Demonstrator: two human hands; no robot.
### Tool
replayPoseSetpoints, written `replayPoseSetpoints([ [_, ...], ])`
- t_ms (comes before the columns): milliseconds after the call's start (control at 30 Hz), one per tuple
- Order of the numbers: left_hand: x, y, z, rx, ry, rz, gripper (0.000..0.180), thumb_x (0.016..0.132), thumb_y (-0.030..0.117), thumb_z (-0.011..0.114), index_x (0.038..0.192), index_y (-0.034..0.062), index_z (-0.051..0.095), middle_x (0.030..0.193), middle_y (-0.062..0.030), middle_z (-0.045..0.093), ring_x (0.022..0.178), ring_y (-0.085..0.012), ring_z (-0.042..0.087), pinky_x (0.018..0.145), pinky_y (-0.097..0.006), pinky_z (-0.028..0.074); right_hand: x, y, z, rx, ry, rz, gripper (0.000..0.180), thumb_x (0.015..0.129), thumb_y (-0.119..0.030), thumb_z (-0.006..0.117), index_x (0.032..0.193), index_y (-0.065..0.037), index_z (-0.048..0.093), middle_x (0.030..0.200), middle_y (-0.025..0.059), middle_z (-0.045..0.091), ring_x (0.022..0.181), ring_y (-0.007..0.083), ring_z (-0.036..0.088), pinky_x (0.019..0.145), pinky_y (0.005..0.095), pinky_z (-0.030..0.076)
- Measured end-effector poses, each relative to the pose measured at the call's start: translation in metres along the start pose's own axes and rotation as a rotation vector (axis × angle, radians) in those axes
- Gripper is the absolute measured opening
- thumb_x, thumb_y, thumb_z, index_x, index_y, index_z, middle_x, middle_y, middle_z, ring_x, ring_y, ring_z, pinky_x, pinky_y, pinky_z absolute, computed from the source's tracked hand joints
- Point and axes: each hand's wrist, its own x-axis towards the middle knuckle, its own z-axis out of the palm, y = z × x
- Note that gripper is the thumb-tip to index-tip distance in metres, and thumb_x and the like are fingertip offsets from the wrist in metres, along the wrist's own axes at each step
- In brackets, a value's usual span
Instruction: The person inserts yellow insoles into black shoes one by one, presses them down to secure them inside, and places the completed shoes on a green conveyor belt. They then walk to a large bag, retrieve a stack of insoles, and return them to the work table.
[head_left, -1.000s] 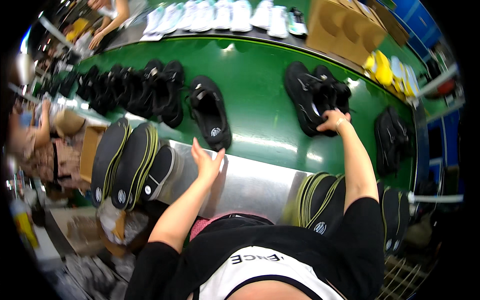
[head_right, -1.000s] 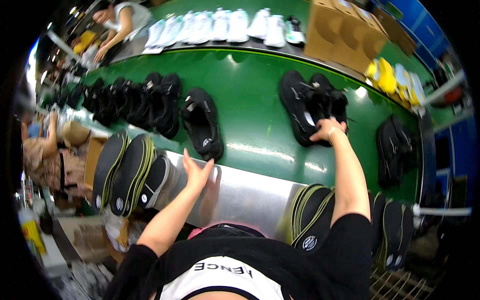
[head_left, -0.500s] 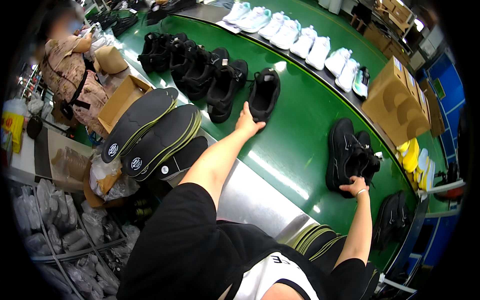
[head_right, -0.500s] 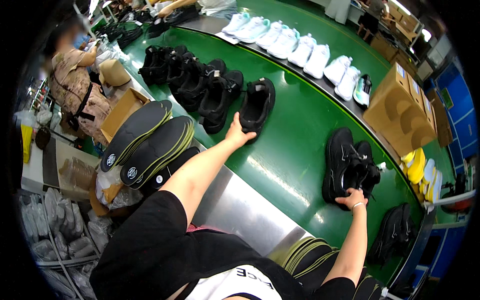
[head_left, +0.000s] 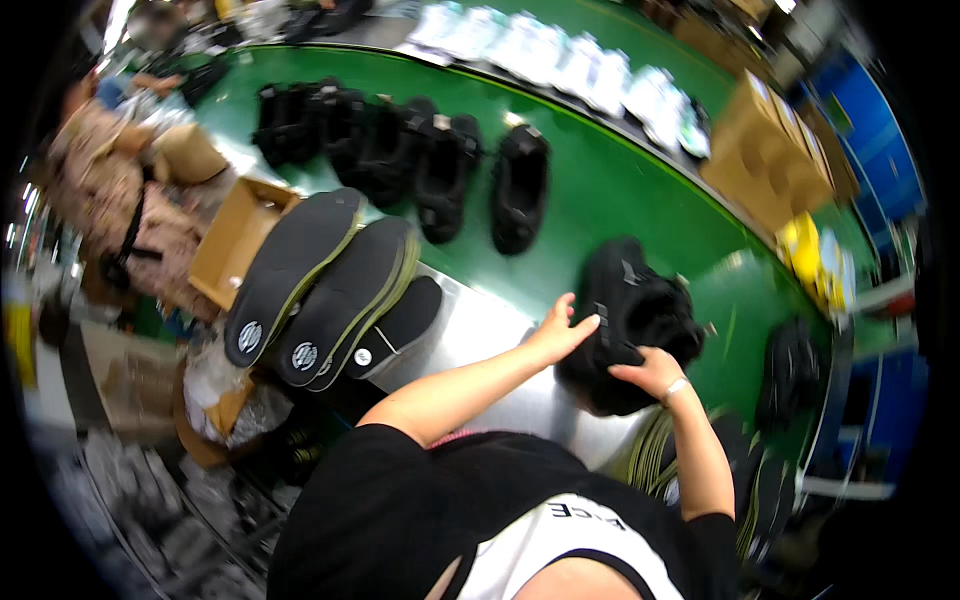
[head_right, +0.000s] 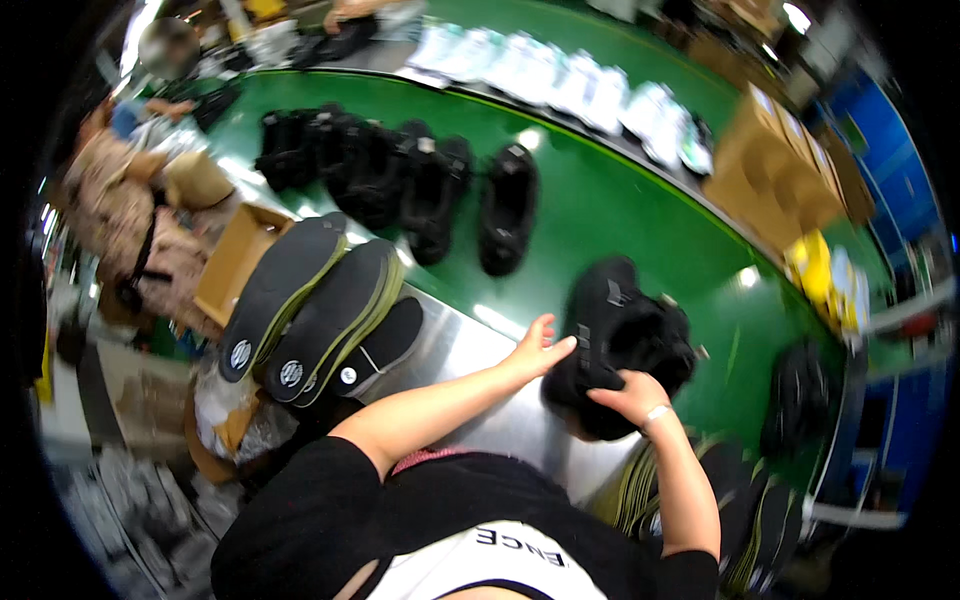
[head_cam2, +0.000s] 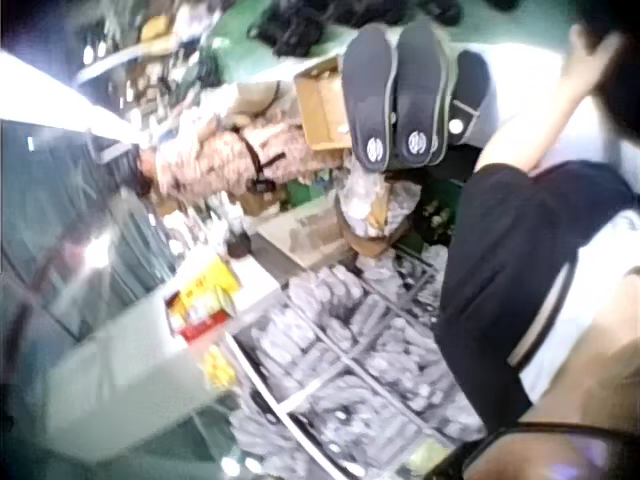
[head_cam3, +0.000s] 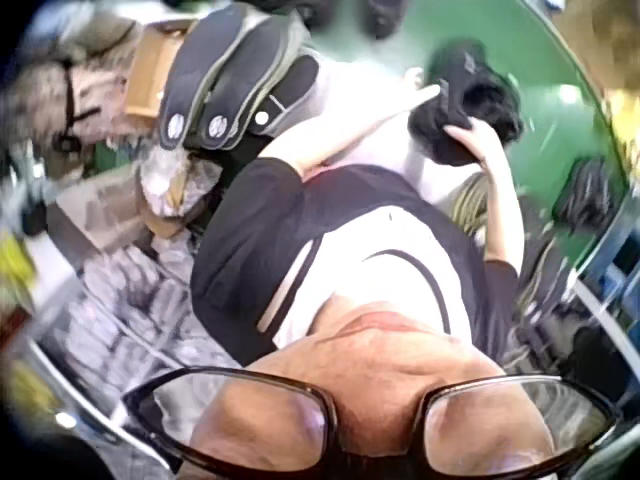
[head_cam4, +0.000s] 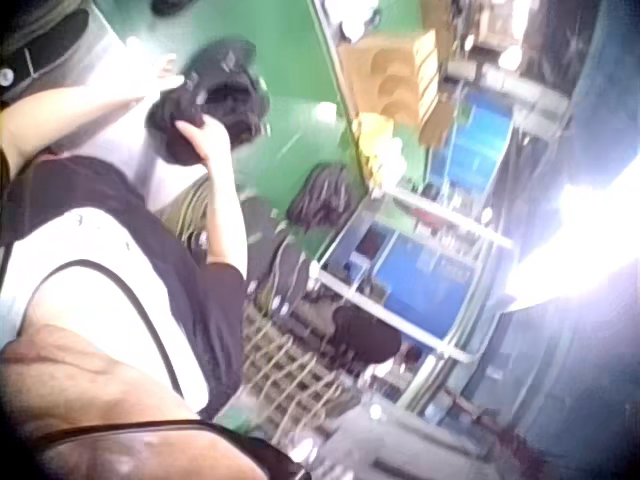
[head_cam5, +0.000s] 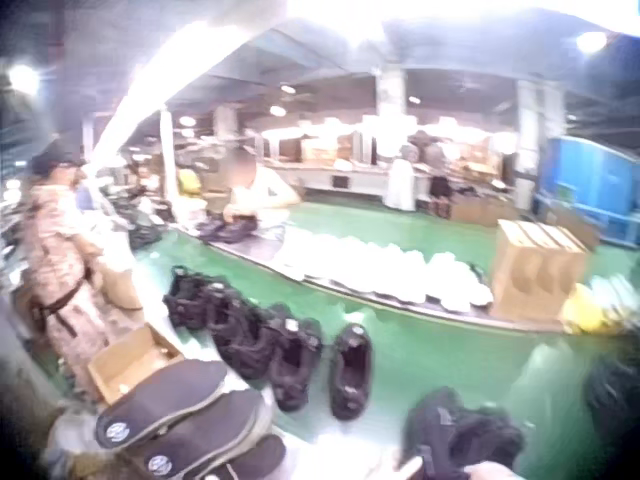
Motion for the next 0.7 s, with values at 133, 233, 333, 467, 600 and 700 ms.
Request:
replayPoseSetpoints([
  [133,-0.052,-0.019,0.004,0.313,-0.060,0.057,0.099,0.061,0.050,0.068,0.129,-0.0020,0.019,0.122,-0.0265,0.034,0.113,-0.0362,0.037,0.095,-0.038,0.031,-0.053,-0.022,0.051,-0.327,0.029,-0.027,0.050,0.060,-0.054,0.062,0.083,-0.010,0.064,0.078,0.0182,0.058,0.079,0.0311,0.056,0.070,0.0374,0.046],
  [233,-0.084,-0.038,-0.005,0.340,-0.112,0.116,0.100,0.057,0.035,0.070,0.129,-0.0032,0.012,0.123,-0.0270,0.030,0.115,-0.0377,0.031,0.097,-0.039,0.028,-0.085,-0.026,0.080,-0.336,0.065,0.009,0.044,0.060,-0.049,0.065,0.084,-0.012,0.062,0.081,0.0175,0.053,0.078,0.0329,0.054,0.068,0.0391,0.045],
  [333,-0.099,-0.064,-0.009,0.244,-0.129,0.134,0.095,0.059,0.019,0.064,0.130,-0.0031,0.005,0.125,-0.0274,0.021,0.117,-0.0380,0.025,0.099,-0.040,0.025,-0.103,-0.020,0.116,-0.303,0.162,-0.030,0.045,0.062,-0.038,0.068,0.098,-0.014,0.056,0.089,0.0182,0.050,0.085,0.0345,0.051,0.071,0.0398,0.044],
  [467,-0.109,-0.036,-0.020,0.411,-0.114,0.240,0.090,0.061,0.012,0.062,0.130,-0.0017,0.006,0.125,-0.0256,0.020,0.117,-0.0379,0.025,0.099,-0.040,0.023,-0.119,-0.016,0.127,-0.135,0.222,-0.010,0.054,0.068,-0.026,0.062,0.117,-0.016,0.042,0.092,0.0165,0.050,0.088,0.0323,0.052,0.075,0.0412,0.041],
  [600,-0.096,-0.002,-0.014,0.762,-0.061,0.777,0.089,0.063,0.015,0.068,0.130,-0.0002,0.011,0.128,-0.0223,0.022,0.119,-0.0369,0.024,0.100,-0.042,0.021,-0.126,-0.008,0.139,-0.043,0.418,-0.025,0.050,0.072,-0.021,0.058,0.115,-0.006,0.040,0.081,0.0132,0.054,0.081,0.0300,0.055,0.073,0.0392,0.042],
  [700,-0.085,0.015,-0.010,0.864,-0.061,0.922,0.079,0.062,0.012,0.068,0.127,0.0048,0.024,0.127,-0.0161,0.029,0.116,-0.0338,0.030,0.095,-0.041,0.026,-0.130,-0.026,0.120,-0.138,0.473,0.013,0.045,0.072,-0.023,0.058,0.109,-0.003,0.043,0.082,0.0124,0.057,0.079,0.0262,0.057,0.068,0.0365,0.045],
])
